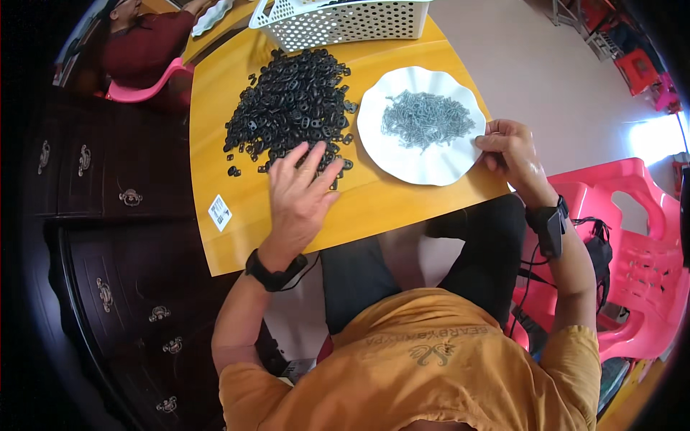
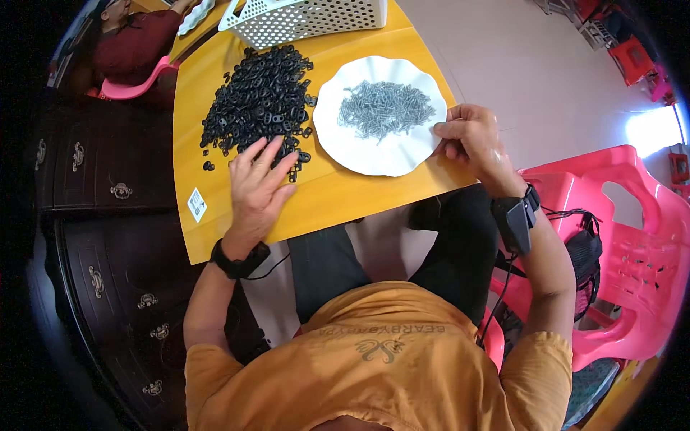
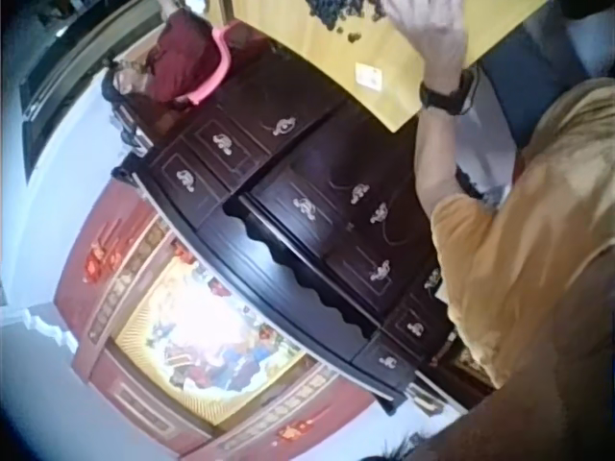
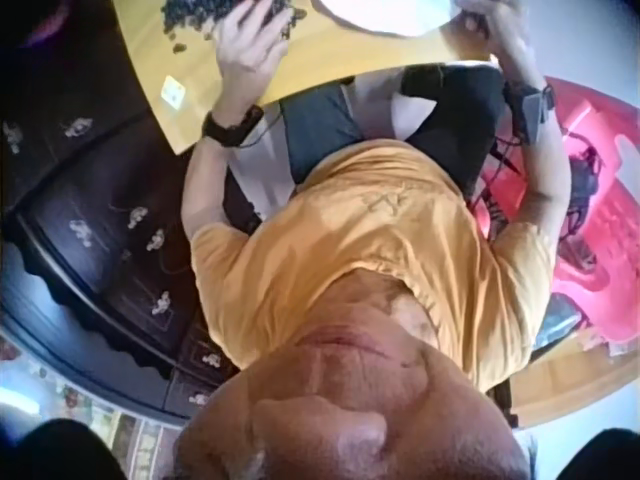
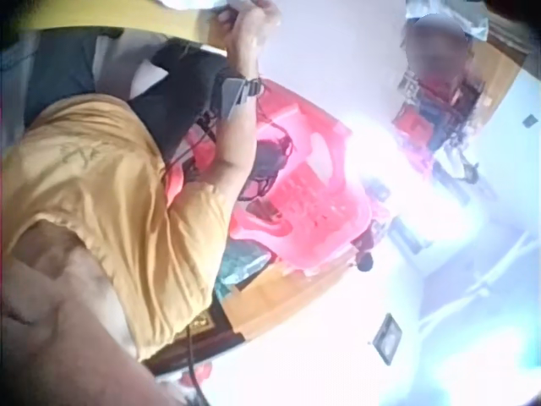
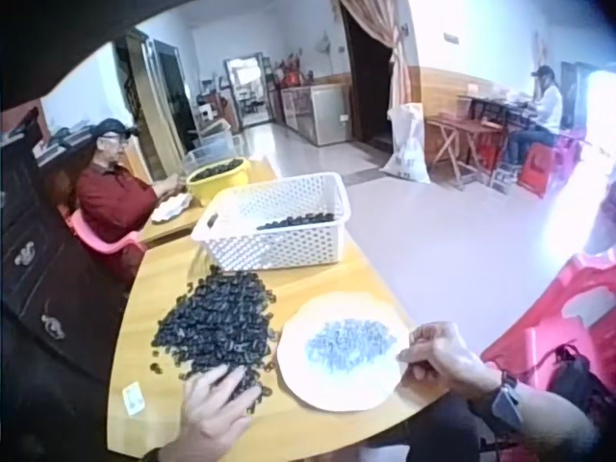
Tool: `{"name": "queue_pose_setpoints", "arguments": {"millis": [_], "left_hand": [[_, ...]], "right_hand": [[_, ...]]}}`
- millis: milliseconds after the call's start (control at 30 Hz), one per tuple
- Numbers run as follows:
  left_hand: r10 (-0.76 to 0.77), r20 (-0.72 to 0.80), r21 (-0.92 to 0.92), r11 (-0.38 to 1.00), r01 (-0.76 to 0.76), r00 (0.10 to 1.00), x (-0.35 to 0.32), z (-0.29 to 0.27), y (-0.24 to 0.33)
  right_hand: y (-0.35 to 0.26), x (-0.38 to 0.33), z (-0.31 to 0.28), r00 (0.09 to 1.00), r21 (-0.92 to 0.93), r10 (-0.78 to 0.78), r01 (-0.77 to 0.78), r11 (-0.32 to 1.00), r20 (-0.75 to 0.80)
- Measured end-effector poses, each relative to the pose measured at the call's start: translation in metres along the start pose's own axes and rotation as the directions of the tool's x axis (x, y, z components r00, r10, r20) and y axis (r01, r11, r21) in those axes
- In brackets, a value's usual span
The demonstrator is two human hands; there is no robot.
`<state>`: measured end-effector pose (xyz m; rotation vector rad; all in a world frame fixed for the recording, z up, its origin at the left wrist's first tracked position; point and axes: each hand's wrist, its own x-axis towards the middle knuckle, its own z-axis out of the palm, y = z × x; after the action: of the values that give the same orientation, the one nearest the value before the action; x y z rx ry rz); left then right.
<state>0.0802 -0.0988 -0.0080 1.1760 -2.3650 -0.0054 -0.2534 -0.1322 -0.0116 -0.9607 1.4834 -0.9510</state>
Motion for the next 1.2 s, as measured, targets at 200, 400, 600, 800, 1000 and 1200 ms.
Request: {"name": "queue_pose_setpoints", "arguments": {"millis": [200, 400, 600, 800, 1000, 1200], "left_hand": [[0.122, 0.093, 0.061, 0.99, -0.128, 0.988, -0.007, 0.014, -0.004], [-0.059, -0.066, -0.008, 0.998, 0.058, 0.996, -0.013, -0.01, -0.009], [-0.307, -0.17, -0.082, 0.951, 0.297, 0.936, -0.038, 0.001, 0.005], [-0.457, -0.175, 0.026, 0.883, 0.468, 0.872, -0.034, 0.014, 0.008], [-0.414, -0.195, 0.09, 0.895, 0.436, 0.889, -0.047, 0.018, -0.006], [-0.74, 0.123, -0.722, 0.389, 0.571, 0.661, -0.054, 0.002, -0.003]], "right_hand": [[-0.012, -0.019, 0.007, 0.999, -0.177, 0.001, 0.006, 0.984, 0.04], [-0.016, -0.031, -0.016, 0.897, -0.427, -0.423, 0.336, 0.84, -0.128], [-0.034, -0.06, 0.018, 0.825, -0.213, -0.566, 0.554, 0.805, 0.007], [-0.02, -0.071, 0.058, 0.788, -0.219, -0.587, 0.615, 0.757, 0.184], [-0.01, -0.08, 0.081, 0.78, -0.241, -0.551, 0.619, 0.748, 0.296], [-0.005, -0.079, 0.117, 0.829, -0.19, -0.451, 0.526, 0.829, 0.33]]}}
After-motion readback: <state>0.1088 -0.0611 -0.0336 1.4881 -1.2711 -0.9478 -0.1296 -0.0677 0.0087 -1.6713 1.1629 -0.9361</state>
